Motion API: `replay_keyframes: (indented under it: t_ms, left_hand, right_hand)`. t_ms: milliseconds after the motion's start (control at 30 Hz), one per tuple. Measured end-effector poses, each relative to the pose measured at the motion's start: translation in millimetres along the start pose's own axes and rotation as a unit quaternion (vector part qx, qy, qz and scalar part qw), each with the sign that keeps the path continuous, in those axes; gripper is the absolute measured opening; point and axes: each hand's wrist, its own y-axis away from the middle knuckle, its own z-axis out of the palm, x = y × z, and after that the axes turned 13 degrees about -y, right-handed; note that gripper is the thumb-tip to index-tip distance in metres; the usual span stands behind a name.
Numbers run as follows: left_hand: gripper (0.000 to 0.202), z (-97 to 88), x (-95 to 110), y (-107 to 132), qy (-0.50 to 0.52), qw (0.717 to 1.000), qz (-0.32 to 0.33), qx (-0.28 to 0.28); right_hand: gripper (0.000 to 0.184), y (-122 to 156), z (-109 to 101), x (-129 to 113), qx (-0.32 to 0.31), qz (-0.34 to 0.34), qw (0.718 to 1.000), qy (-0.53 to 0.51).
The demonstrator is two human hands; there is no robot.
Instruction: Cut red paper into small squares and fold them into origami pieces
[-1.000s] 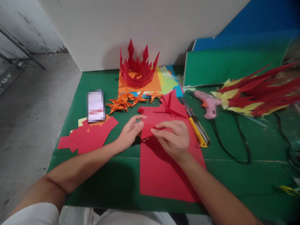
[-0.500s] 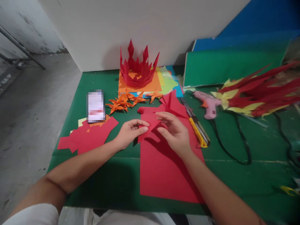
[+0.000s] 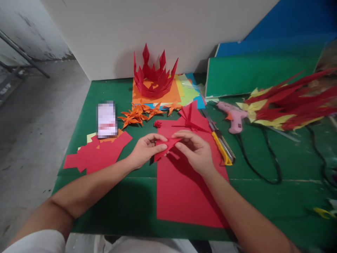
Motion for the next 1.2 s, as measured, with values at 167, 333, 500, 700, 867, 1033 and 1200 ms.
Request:
replay_keyframes:
  t_ms: [167, 333, 500, 700, 867, 1033, 1200]
  left_hand:
    - [0.049, -1.2, -8, 0, -0.082, 0.991, 0.088, 0.055]
    - [0.03, 1.1, -11, 3, -0.131, 0.983, 0.105, 0.076]
    - [0.03, 3.4, -10, 5, -0.142, 0.98, 0.113, 0.082]
    - [0.042, 8.2, -10, 8, -0.117, 0.988, 0.066, 0.081]
    - [0.052, 10.7, -9, 11, -0.083, 0.995, -0.005, 0.047]
    - [0.052, 11.8, -5, 11, -0.075, 0.995, -0.019, 0.058]
    - [0.052, 13.0, -4, 12, -0.082, 0.994, -0.03, 0.064]
  right_hand:
    - [0.018, 2, 6, 0, -0.013, -0.049, 0.998, 0.047]
    - [0.012, 8, 12, 0, 0.004, -0.09, 0.989, 0.114]
    - [0.012, 12, 15, -1, 0.024, -0.12, 0.977, 0.174]
    - [0.016, 15, 19, 0, 0.039, -0.122, 0.968, 0.217]
    - [0.01, 12, 21, -5, 0.022, -0.049, 0.979, 0.195]
    - [0.008, 11, 24, -11, 0.029, -0.006, 0.985, 0.172]
    - [0.008, 21, 24, -5, 0.061, -0.066, 0.977, 0.192]
